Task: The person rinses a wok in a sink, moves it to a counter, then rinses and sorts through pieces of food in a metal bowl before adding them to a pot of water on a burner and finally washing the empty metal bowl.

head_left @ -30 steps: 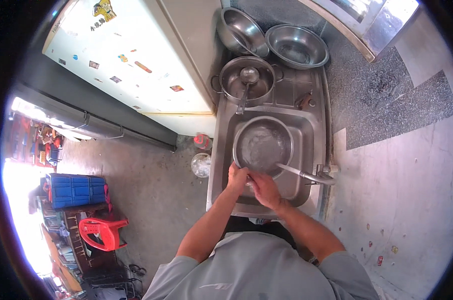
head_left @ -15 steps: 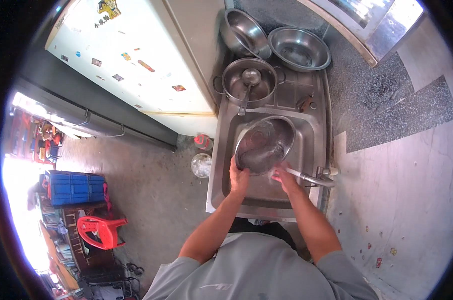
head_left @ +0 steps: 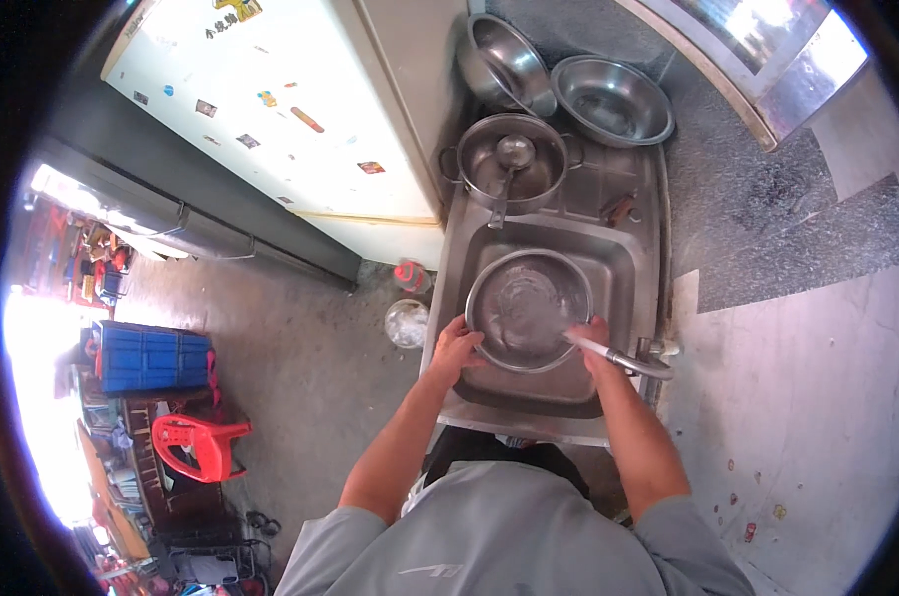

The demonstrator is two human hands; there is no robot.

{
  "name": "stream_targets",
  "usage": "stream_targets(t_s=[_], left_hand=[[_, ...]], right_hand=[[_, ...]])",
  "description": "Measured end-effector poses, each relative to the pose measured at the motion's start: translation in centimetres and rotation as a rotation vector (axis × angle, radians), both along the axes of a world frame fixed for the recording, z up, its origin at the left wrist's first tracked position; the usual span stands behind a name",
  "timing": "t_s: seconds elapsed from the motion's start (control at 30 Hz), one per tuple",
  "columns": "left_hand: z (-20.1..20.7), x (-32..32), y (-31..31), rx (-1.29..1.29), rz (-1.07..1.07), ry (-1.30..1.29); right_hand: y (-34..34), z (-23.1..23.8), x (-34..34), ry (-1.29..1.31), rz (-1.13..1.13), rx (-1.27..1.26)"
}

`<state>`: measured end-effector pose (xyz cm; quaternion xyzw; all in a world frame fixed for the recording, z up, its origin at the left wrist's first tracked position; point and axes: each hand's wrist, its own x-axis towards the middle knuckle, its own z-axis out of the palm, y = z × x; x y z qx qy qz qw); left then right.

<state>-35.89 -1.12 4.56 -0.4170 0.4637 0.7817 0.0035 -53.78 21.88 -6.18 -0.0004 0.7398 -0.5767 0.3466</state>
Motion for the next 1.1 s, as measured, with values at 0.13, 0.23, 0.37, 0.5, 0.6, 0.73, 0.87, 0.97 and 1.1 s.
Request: stream_targets(t_s=[0.13,0.23,0.37,0.5,0.6,0.73,0.87,0.97,1.1], left_hand=[[-3.4,1.2,-0.1,-0.066,-0.048,-0.090],[-5.1,2.2,0.8,-0.027,0.046,-0.156],[-4.9,2.5,1.8,-0.005,0.102,-0.209],[-4.8,2.0,2.8,-0.001,0.201,-0.217],[-4.8,1.5,3.0,0.012,0.216,-0.152],[-4.5,0.4,3.3,0.050,0.256,-0.076],[-2.9,-0.9,4.1,-0.041,0.158,-0.138],[-2.9,-1.2,4.6,-0.018,0.200,-0.132],[-4.2,-1.8,5.8,0.045,0.270,-0.104]], right_hand=[[-2.9,0.0,0.1,-0.115,-0.190,-0.496],[-4.3,2.7,1.8,0.469,0.085,0.534],[-3.7,5.6,3.4,1.037,0.238,0.282],[-3.7,6.5,3.3,1.240,0.533,0.237],[-4.3,8.0,2.5,1.247,0.621,0.323],[-4.4,7.8,1.5,1.353,0.717,0.359],[-4.1,6.1,1.4,1.417,0.757,0.433],[-3.9,5.8,2.8,1.458,0.659,0.516],[-5.4,7.0,7.1,1.047,0.769,0.560]])
